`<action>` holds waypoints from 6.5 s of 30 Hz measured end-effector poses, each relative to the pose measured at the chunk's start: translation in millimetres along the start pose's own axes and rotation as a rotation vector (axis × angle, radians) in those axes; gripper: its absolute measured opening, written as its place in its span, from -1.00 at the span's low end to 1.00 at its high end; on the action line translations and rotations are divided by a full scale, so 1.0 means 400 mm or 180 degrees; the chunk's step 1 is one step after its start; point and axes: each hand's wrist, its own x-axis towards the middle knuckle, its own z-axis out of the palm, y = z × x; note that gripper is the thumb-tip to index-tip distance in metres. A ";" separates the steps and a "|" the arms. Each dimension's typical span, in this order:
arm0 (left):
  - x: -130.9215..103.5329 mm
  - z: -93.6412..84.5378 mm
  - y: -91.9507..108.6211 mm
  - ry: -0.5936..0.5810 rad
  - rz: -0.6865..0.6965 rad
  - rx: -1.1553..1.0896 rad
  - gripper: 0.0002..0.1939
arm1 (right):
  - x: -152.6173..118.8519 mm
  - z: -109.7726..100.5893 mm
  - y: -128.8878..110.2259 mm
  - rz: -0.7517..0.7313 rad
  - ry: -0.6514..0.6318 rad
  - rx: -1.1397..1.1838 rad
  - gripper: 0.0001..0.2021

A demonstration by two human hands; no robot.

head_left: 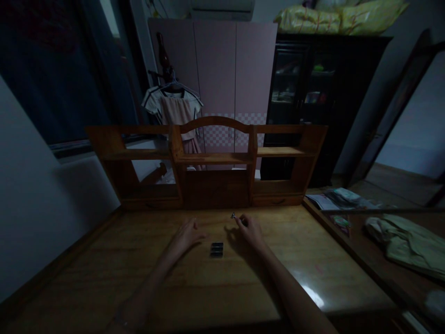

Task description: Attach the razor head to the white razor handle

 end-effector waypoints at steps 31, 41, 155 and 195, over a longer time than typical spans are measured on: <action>0.015 0.020 0.040 0.1190 0.0969 -0.0589 -0.74 | 0.000 0.026 -0.007 -0.0349 -0.0159 0.0403 -0.68; 0.004 0.026 0.053 0.0542 0.1124 -0.0852 -0.60 | 0.008 0.033 -0.001 -0.0423 -0.0096 0.0339 -0.75; -0.012 0.020 0.072 0.0208 0.1323 -0.1415 -0.55 | 0.001 0.036 -0.003 -0.0781 -0.0232 0.0498 -0.79; -0.014 0.016 0.078 0.0086 0.1353 -0.1474 -0.56 | -0.001 0.036 0.002 -0.0792 -0.0302 0.0605 -0.79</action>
